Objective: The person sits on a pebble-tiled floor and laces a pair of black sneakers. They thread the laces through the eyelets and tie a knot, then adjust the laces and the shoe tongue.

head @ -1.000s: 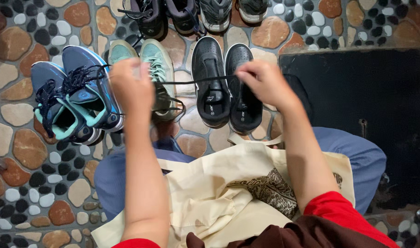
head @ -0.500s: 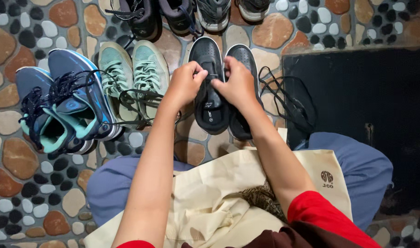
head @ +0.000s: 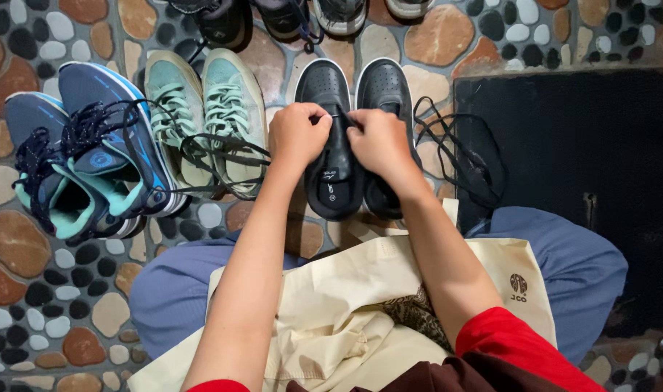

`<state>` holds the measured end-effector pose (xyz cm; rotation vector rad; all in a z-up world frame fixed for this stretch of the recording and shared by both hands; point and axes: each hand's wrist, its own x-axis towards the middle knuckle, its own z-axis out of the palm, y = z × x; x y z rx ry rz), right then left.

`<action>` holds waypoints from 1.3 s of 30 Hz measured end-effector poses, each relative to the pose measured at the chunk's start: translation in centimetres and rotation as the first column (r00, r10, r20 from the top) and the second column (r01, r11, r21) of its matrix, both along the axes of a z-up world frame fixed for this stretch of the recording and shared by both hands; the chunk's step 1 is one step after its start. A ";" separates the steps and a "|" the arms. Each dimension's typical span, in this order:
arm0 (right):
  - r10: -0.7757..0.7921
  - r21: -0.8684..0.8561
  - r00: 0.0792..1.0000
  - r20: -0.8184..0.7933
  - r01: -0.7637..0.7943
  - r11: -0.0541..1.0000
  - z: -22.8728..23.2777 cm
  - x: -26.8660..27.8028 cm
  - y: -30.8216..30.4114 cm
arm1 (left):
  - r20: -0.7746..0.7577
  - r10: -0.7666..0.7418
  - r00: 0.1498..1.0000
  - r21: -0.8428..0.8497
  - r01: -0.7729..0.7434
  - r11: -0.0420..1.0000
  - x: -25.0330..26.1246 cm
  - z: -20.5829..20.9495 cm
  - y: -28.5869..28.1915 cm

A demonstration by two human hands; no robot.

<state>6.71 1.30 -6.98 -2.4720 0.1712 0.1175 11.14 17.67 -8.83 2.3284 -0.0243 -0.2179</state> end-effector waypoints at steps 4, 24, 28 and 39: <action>-0.037 0.056 0.992 -0.124 0.045 0.997 -0.4 0.5 -1.1 | 0.040 0.005 0.999 -0.037 -0.004 0.999 0.1 -0.5 -0.1; 0.031 -0.309 0.980 0.195 0.032 0.951 -1.1 -3.9 5.4 | 0.094 -0.006 0.996 -0.070 0.012 0.997 0.8 -2.9 -0.2; 0.043 -0.299 0.934 0.353 0.069 0.952 -1.9 -4.0 5.5 | 0.074 -0.037 0.997 -0.066 0.042 0.997 0.8 -2.5 -0.2; -0.195 0.175 0.970 0.146 0.169 0.970 -1.6 0.6 1.4 | 0.077 0.028 0.997 -0.079 -0.022 0.997 0.9 -2.7 -0.7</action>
